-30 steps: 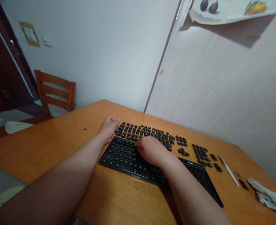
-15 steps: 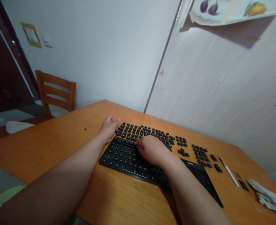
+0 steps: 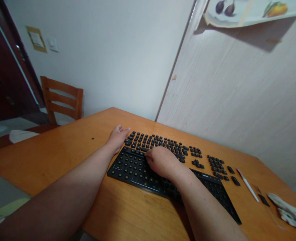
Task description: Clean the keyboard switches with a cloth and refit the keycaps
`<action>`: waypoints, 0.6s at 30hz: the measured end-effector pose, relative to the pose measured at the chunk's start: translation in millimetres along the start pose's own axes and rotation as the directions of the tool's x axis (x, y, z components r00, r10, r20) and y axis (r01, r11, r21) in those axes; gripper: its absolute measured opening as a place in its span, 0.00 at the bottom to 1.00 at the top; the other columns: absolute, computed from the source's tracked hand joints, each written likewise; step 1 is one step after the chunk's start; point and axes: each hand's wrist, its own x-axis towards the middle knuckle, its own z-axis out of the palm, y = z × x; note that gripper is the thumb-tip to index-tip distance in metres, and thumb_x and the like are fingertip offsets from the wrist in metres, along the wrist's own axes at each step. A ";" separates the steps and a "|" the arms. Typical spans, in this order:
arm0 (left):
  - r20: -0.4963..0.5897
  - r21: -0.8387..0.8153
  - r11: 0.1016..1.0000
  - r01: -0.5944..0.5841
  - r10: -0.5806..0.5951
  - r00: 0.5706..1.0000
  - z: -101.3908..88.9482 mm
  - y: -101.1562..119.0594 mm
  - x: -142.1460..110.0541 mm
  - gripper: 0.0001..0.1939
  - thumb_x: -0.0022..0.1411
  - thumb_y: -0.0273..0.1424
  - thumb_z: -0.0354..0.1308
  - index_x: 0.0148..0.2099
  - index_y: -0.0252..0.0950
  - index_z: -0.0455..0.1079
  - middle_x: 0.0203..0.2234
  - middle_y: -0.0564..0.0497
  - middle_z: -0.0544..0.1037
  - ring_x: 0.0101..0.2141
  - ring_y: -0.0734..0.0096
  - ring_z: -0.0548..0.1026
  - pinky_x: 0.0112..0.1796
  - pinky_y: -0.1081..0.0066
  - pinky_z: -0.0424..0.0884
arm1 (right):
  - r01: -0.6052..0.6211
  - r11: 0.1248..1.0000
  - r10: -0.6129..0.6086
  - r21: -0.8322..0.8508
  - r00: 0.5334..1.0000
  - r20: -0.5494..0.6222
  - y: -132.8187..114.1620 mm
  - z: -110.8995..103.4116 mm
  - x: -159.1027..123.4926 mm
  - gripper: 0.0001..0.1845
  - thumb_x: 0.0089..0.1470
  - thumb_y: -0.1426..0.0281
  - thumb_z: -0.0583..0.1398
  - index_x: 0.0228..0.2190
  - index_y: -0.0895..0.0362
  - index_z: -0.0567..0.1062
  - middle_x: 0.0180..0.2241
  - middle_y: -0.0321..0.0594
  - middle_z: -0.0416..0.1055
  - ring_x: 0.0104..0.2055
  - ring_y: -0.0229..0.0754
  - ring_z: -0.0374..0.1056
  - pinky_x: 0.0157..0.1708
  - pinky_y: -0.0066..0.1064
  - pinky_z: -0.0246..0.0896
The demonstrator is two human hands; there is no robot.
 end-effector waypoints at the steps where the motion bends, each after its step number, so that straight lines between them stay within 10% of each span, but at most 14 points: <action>1: -0.001 -0.002 1.000 0.003 -0.003 1.000 0.1 0.2 -0.2 0.42 0.58 0.46 0.62 0.68 0.33 0.55 0.63 0.35 0.65 0.60 0.56 0.67 0.56 0.65 0.64 | 0.002 1.000 -0.002 0.001 1.000 -0.009 0.0 0.6 0.4 0.17 0.59 0.73 0.54 0.38 0.53 0.83 0.38 0.43 0.81 0.41 0.45 0.76 0.42 0.33 0.66; 18: -0.004 -0.019 1.000 0.014 -0.015 1.000 1.2 4.2 -2.7 0.41 0.58 0.44 0.62 0.68 0.33 0.55 0.63 0.34 0.64 0.61 0.56 0.67 0.57 0.65 0.63 | -0.041 0.999 0.041 0.015 0.999 -0.018 -8.6 9.4 5.0 0.20 0.59 0.73 0.55 0.47 0.51 0.80 0.45 0.42 0.80 0.47 0.47 0.75 0.50 0.35 0.66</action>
